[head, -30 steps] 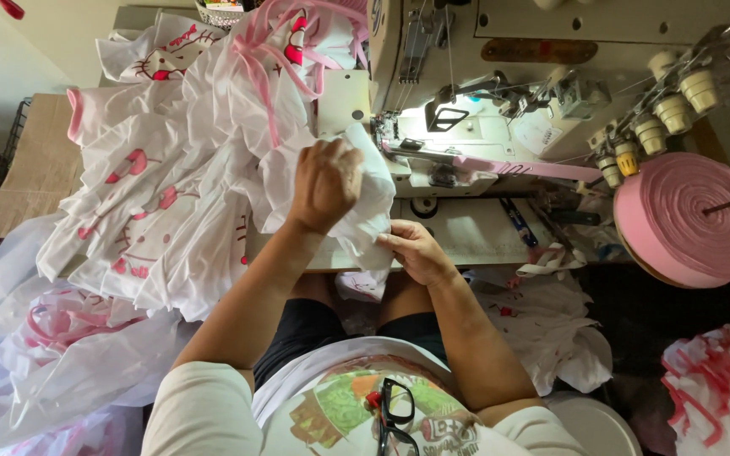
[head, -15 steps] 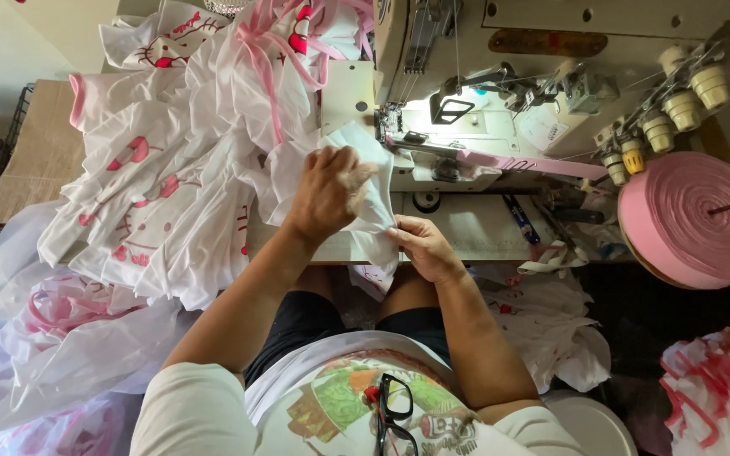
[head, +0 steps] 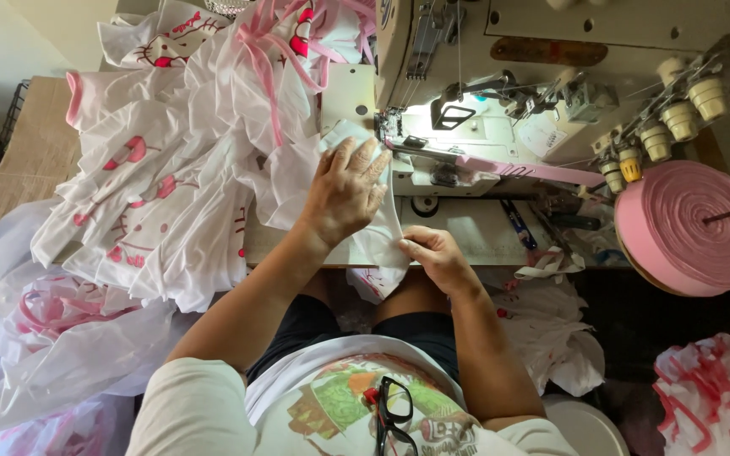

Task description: Sorting and inspecting printed garments at a sewing workstation

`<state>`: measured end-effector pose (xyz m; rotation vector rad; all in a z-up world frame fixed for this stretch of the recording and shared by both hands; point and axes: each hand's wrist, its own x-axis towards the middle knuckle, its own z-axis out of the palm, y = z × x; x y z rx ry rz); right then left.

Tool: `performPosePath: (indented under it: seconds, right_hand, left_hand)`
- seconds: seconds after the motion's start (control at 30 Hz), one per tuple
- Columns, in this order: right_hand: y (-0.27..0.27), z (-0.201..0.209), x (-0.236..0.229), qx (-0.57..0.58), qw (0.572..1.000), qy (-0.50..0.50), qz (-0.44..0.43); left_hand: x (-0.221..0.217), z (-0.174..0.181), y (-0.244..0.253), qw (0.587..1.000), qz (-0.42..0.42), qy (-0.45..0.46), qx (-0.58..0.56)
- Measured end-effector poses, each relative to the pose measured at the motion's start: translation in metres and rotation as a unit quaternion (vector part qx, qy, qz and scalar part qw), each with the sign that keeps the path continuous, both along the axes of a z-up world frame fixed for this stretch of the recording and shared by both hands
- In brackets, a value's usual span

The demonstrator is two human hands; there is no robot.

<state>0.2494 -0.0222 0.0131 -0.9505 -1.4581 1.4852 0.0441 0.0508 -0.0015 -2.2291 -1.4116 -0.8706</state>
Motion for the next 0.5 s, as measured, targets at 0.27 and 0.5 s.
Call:
performPosePath:
  seconds: [0.27,0.5]
  right_hand:
    - [0.007,-0.045,0.007,-0.028,0.997,0.014,-0.066]
    - [0.019,-0.061,-0.005,-0.063,0.990,0.089,-0.094]
  left_hand:
    - [-0.002,0.003,0.006,0.992,-0.015,-0.113,-0.054]
    - [-0.070,-0.110,-0.037,0.962,0.139,-0.111,-0.207]
